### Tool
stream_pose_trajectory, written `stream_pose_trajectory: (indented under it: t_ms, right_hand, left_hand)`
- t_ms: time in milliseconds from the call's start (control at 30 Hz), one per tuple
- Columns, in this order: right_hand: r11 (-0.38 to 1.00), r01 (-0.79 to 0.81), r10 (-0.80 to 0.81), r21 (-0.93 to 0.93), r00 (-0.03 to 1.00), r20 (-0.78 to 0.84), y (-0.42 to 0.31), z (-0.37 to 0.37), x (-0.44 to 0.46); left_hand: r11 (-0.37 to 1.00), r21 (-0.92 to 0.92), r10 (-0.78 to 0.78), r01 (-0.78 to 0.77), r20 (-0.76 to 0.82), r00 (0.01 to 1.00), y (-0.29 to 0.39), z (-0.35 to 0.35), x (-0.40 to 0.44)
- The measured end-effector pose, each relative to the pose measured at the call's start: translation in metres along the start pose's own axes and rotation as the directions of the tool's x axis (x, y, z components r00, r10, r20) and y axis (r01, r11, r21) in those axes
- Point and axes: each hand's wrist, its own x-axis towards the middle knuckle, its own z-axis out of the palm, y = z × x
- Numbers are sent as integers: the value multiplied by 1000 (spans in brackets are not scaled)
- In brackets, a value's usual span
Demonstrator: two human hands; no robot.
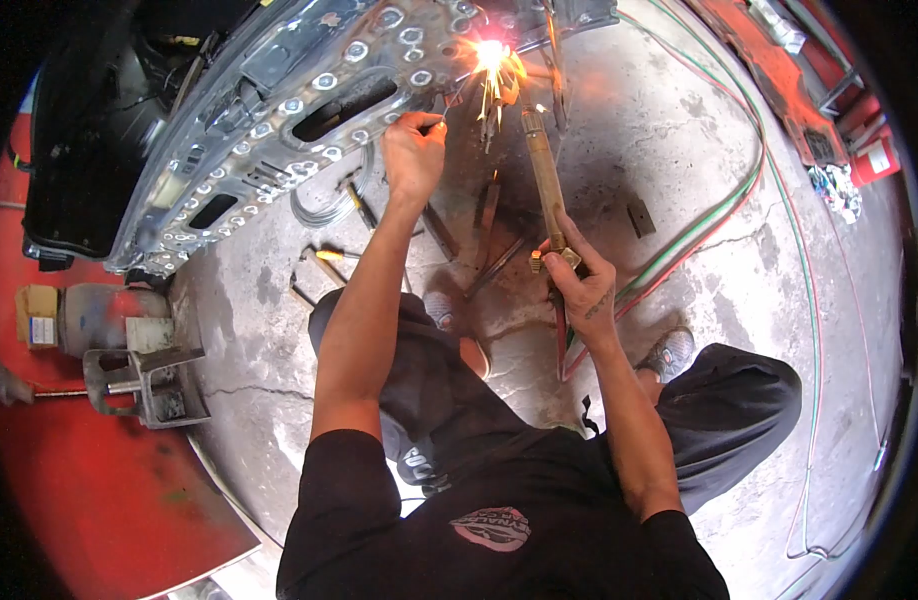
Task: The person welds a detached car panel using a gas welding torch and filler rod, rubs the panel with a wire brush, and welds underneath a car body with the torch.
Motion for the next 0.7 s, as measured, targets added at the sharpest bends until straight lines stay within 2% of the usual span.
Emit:
stream_pose_trajectory:
  t_ms: [333,433,533,700]
  right_hand:
    - [1000,5,-5,1,1000,4,-2,1,0]
    - [997,45,-45,-57,999,1,-2,0,0]
    - [996,52,-53,-69,999,-12,0,0,0]
    - [997,22,-22,-71,1000,0,-3,-1,1]
  left_hand:
    - [1000,-4,11,-11,-4,1000,-3,2,1]
    - [998,-33,-54,54,22,998,11,-2,-2]
    - [998,33,50,-50,-18,999,-3,3,2]
    - [997,55,51,-50,-9,999,-3,4,2]
